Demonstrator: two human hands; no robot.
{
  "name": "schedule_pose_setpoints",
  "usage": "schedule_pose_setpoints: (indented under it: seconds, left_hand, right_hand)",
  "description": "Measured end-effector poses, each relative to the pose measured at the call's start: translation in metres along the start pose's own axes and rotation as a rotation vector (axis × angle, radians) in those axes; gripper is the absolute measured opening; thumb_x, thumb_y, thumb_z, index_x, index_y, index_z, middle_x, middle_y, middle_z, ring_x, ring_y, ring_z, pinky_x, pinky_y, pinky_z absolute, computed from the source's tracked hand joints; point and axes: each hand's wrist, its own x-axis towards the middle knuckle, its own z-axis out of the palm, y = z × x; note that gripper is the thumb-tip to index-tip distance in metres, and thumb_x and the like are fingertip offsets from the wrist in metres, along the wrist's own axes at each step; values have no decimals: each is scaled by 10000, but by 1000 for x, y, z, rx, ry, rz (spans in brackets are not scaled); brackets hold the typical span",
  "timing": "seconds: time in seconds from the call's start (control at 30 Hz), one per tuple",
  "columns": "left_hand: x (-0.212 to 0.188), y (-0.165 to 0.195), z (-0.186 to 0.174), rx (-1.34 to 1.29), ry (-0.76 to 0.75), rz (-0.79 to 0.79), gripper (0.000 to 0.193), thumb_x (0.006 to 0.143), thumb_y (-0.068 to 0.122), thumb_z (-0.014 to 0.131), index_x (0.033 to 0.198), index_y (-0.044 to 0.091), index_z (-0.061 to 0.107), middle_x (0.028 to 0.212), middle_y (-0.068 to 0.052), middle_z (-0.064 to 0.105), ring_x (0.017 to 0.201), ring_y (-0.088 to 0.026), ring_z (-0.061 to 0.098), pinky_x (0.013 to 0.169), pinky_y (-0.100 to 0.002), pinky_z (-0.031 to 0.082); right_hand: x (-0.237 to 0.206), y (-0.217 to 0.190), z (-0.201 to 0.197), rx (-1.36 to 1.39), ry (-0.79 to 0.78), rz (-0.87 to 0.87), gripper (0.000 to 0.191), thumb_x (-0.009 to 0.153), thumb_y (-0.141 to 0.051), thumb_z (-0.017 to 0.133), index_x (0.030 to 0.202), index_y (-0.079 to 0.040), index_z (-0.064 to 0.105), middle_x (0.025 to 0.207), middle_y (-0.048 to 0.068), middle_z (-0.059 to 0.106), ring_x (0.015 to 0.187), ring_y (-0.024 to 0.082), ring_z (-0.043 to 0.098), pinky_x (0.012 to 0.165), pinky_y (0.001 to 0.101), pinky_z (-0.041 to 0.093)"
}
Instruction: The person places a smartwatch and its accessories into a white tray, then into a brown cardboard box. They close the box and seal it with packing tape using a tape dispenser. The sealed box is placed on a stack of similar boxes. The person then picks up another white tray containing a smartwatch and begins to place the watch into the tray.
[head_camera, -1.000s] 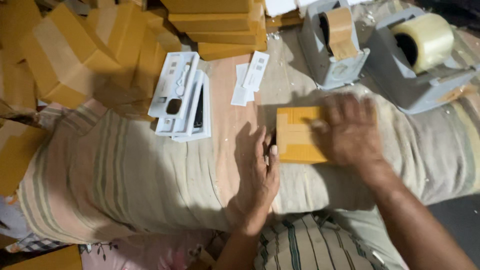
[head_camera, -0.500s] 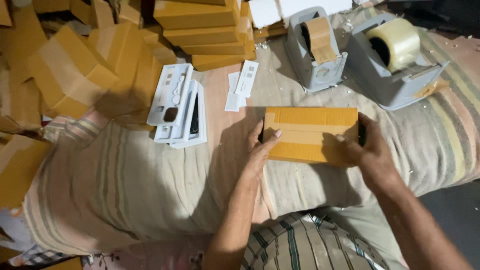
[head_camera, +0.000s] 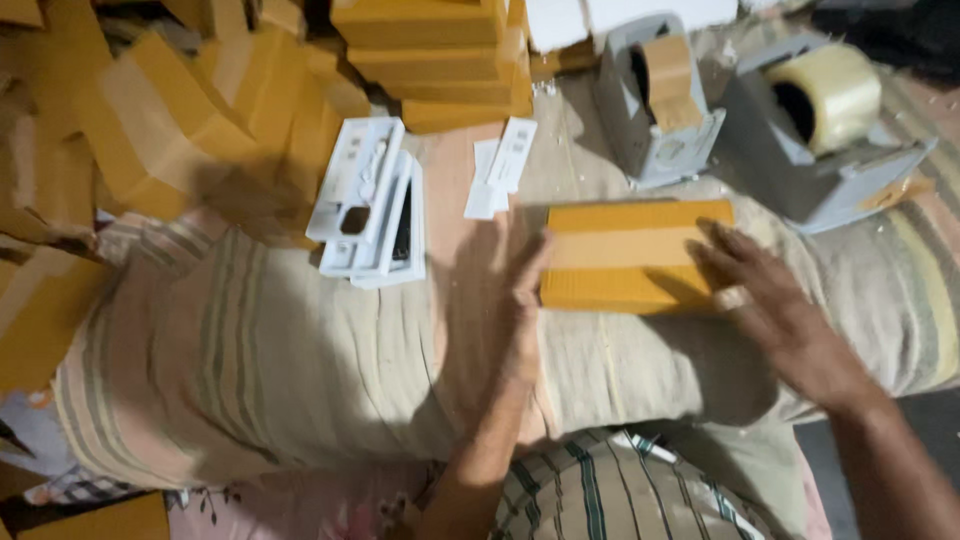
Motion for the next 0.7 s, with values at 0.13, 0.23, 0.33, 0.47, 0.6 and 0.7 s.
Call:
schedule_pose_setpoints:
  seconds: [0.13, 0.23, 0.33, 0.47, 0.6, 0.7]
  left_hand:
    - [-20, -23, 21, -339, -59, -135, 791, 1051, 709, 198, 1619, 171, 318, 1717, -34, 297, 1602, -201, 266, 1297, -424, 299]
    - [-23, -35, 27, -348, 14, -94, 807, 1058, 706, 181, 1673, 185, 202, 1756, -32, 220, 1616, -185, 214, 1297, -424, 245]
    - [-30, -40, 28, -308, 116, -96, 816, 1054, 703, 197, 1678, 178, 185, 1760, -43, 200, 1601, -190, 222, 1273, -408, 241]
    - [-42, -42, 33, -364, 193, -145, 831, 1050, 699, 218, 1686, 168, 163, 1766, -59, 175, 1582, -197, 232, 1241, -386, 235]
    - [-44, -43, 36, -428, 193, -180, 847, 1045, 695, 239, 1693, 158, 140, 1772, -74, 149, 1562, -204, 242, 1208, -363, 229]
    - [-40, -43, 37, -468, 124, -192, 847, 1044, 683, 264, 1691, 159, 110, 1758, -92, 182, 1539, -219, 266, 1181, -367, 248]
  right_hand:
    - [-1, 4, 43, -771, 52, -41, 777, 1010, -559, 315, 1575, -27, 348, 1664, 221, 267, 1545, 414, 171, 1236, 563, 120]
    - [26, 5, 62, -928, 66, -7, 801, 1022, -600, 275, 1578, -24, 288, 1648, 222, 261, 1550, 409, 158, 1245, 559, 89]
    - [73, 2, 90, -877, 34, -134, 833, 1031, -588, 220, 1586, 32, 256, 1637, 276, 209, 1537, 402, 151, 1253, 537, 56]
    - [115, -12, 146, -881, -215, -85, 912, 976, -673, 269, 1539, 44, 249, 1619, 273, 180, 1521, 434, 91, 1215, 538, 43]
    - [132, -17, 160, -829, -217, -122, 849, 1022, -599, 285, 1544, 70, 259, 1612, 278, 255, 1505, 436, 175, 1213, 546, 85]
    - [130, -9, 134, -843, -191, -99, 822, 1026, -580, 284, 1563, 43, 274, 1581, 252, 345, 1466, 420, 284, 1215, 546, 133]
